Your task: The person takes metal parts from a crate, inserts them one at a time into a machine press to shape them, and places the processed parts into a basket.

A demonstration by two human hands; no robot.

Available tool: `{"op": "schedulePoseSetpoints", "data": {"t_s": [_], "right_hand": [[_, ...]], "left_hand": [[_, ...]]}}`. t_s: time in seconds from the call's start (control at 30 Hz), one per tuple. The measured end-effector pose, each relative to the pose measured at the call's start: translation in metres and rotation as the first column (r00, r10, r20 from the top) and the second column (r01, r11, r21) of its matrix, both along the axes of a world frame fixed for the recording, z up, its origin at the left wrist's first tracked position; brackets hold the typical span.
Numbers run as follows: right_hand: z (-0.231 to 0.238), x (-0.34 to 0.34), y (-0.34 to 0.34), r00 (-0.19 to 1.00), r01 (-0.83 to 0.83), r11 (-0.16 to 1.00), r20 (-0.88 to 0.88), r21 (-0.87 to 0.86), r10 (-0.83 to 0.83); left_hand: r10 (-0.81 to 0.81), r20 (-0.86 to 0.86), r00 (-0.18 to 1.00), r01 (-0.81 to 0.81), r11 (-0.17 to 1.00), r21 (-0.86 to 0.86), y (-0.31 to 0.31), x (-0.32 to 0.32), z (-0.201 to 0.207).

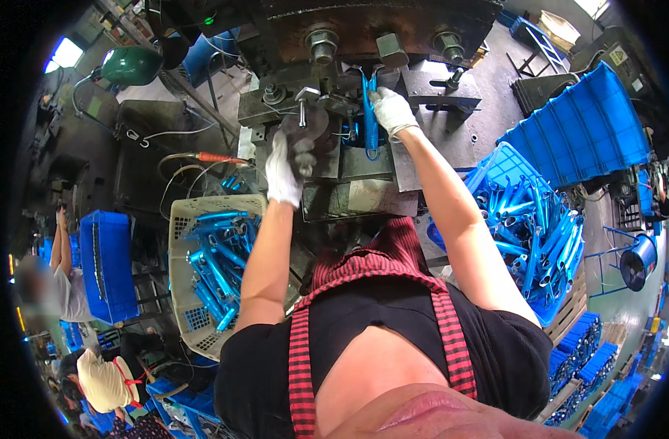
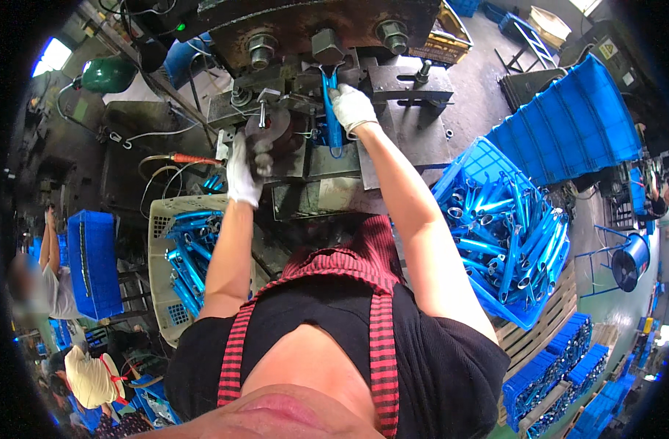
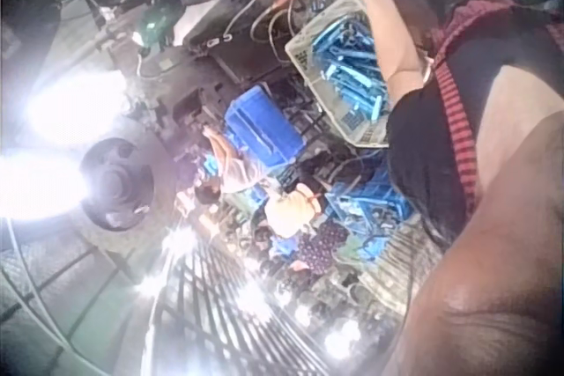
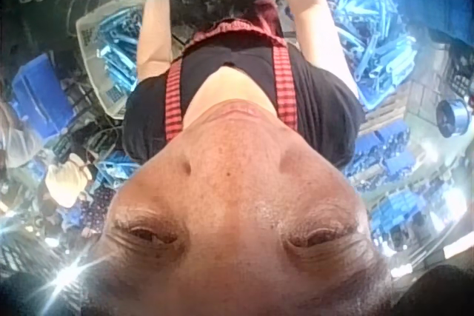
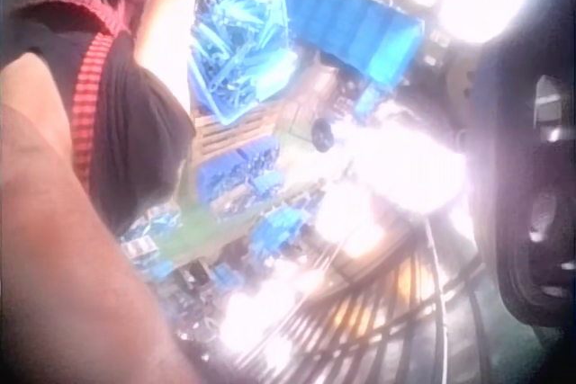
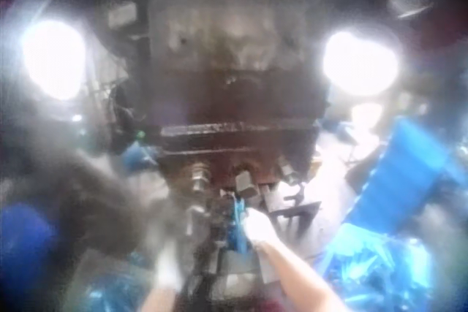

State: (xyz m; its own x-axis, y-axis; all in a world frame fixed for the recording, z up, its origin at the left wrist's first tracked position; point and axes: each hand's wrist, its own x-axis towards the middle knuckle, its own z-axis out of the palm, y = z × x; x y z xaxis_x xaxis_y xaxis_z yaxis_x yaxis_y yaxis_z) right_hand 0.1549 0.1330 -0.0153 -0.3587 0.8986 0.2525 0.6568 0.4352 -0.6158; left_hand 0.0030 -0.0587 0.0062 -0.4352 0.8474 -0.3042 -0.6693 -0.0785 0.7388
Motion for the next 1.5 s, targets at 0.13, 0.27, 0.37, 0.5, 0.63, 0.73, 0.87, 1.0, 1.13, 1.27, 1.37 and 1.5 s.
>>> {"op": "schedulePoseSetpoints", "data": {"t_s": [0.13, 0.27, 0.37, 0.5, 0.63, 0.73, 0.87, 1.0, 1.13, 1.27, 1.37, 1.5], "right_hand": [[0.009, -0.006, 0.0, 0.993, -0.034, 0.996, 0.109, -0.084, 0.043], [0.008, -0.006, 0.004, 0.981, 0.058, 0.998, 0.186, -0.031, -0.051], [0.004, 0.009, 0.006, 0.971, 0.166, 0.983, 0.161, 0.073, -0.176], [-0.01, 0.072, -0.003, 0.999, 0.007, 0.954, 0.044, 0.3, -0.021], [-0.032, 0.151, -0.016, 0.948, 0.317, 0.911, -0.108, 0.265, -0.299], [-0.015, 0.283, -0.038, 0.787, 0.557, 0.796, 0.155, 0.236, -0.597], [0.018, 0.441, -0.071, 0.368, 0.761, 0.532, 0.429, 0.371, -0.825], [0.015, 0.504, -0.086, 0.134, 0.903, 0.332, 0.557, 0.271, -0.82], [-0.015, 0.536, -0.073, 0.218, 0.897, 0.416, 0.672, 0.147, -0.708], [-0.011, 0.506, -0.065, 0.23, 0.916, 0.396, 0.715, 0.071, -0.66], [-0.019, 0.488, -0.066, 0.25, 0.886, 0.458, 0.76, 0.069, -0.599], [0.016, 0.457, -0.081, 0.256, 0.822, 0.491, 0.582, 0.288, -0.772]], "left_hand": [[-0.098, 0.084, 0.992, 0.105, 0.992, -0.074, 0.038, -0.002, 0.003], [-0.225, 0.21, 0.952, 0.212, 0.974, 0.084, 0.064, 0.032, 0.011], [-0.377, 0.196, 0.905, 0.374, 0.926, 0.052, 0.088, 0.079, 0.029], [-0.349, 0.225, 0.91, 0.367, 0.929, -0.045, 0.118, 0.138, 0.013], [-0.333, 0.533, 0.778, 0.405, 0.914, -0.021, 0.15, 0.14, -0.057], [-0.385, 0.371, 0.845, 0.428, 0.903, -0.035, 0.151, 0.156, -0.06], [-0.396, 0.333, 0.856, 0.442, 0.894, -0.07, 0.144, 0.163, -0.059], [-0.361, 0.28, 0.889, 0.401, 0.911, -0.096, 0.141, 0.163, -0.057], [-0.393, 0.283, 0.875, 0.427, 0.902, -0.067, 0.146, 0.165, -0.062], [-0.419, 0.284, 0.862, 0.456, 0.887, -0.077, 0.146, 0.155, -0.058], [-0.409, 0.389, 0.825, 0.455, 0.89, -0.029, 0.145, 0.156, -0.056], [-0.396, 0.425, 0.814, 0.45, 0.893, -0.03, 0.147, 0.153, -0.053]]}}
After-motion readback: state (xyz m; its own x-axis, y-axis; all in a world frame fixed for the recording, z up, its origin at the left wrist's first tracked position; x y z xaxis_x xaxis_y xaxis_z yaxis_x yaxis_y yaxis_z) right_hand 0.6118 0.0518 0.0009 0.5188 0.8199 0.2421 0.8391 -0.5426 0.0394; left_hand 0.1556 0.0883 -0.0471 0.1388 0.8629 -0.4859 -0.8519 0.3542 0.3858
